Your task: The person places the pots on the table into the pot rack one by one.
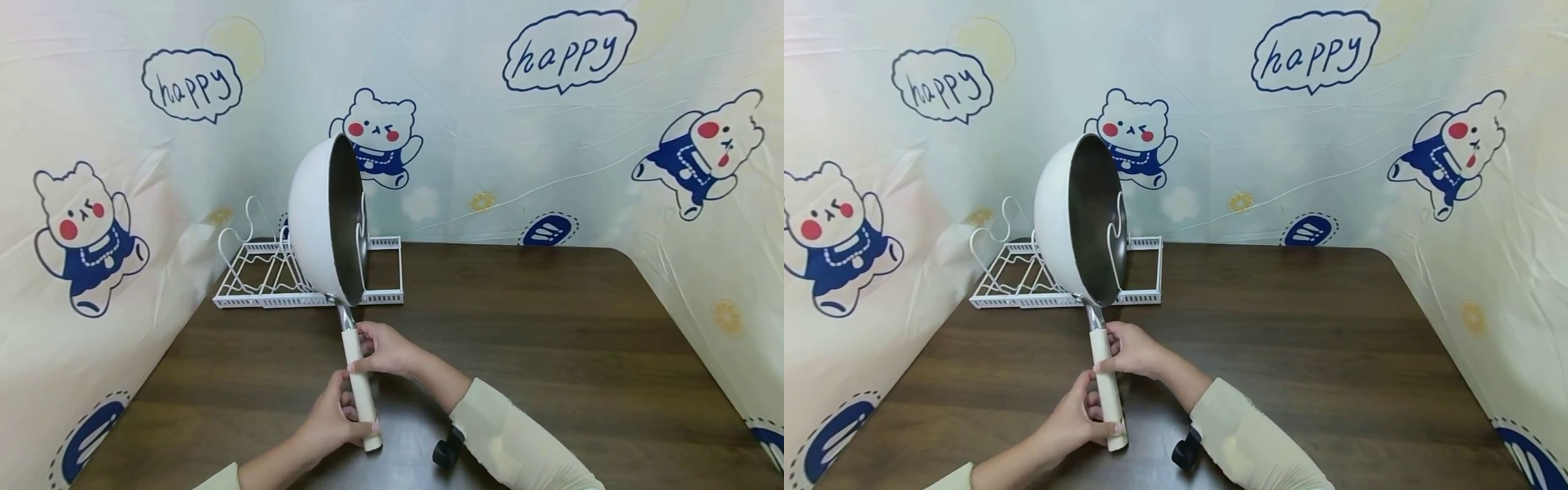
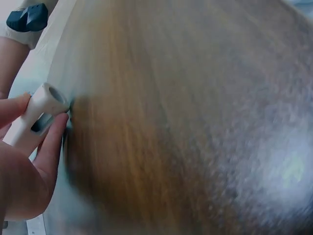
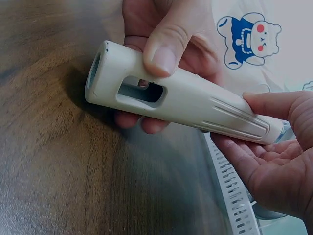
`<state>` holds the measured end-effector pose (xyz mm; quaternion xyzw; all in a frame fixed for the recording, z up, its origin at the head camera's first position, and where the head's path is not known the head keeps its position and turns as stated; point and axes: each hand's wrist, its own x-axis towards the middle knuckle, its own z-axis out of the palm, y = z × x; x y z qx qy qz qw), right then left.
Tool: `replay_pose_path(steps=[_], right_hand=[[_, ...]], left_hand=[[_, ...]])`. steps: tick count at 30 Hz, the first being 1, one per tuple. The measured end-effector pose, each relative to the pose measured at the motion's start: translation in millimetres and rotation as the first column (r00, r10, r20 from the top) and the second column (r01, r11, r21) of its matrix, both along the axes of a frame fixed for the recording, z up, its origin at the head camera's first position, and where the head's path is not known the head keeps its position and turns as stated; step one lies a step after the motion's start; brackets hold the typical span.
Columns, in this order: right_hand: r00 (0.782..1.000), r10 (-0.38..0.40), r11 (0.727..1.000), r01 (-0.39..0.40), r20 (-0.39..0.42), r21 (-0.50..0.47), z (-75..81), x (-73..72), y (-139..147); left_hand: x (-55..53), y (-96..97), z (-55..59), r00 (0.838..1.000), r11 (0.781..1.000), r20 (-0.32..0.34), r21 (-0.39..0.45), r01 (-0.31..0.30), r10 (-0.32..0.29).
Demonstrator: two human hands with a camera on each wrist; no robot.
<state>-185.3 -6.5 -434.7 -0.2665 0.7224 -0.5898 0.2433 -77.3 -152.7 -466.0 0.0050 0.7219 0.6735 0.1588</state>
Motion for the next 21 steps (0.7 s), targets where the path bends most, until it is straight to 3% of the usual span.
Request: replay_pose_path(steps=[4,11,16,21], right_hand=[[1.000,-0.004,1.000,0.004,-0.003,0.015,3.2,1.7,3],[0.996,-0.010,0.996,0.017,-0.086,0.084,3.6,3.9,16],[0.988,-0.025,0.990,0.045,-0.150,0.130,4.3,6.3,32],[0.978,-0.068,0.988,0.093,-0.197,0.123,6.0,7.8,49]], left_hand=[[-5.9,-1.9,4.3,1.000,1.000,0.015,0.002,-0.024,0.024],[-22.3,-12.6,15.3,0.995,0.995,0.023,-0.010,-0.097,0.097],[-32.9,-30.7,23.9,0.995,0.993,-0.037,-0.073,-0.092,0.089],[-42.3,-49.1,31.0,0.993,0.986,-0.111,-0.158,-0.049,0.032]])
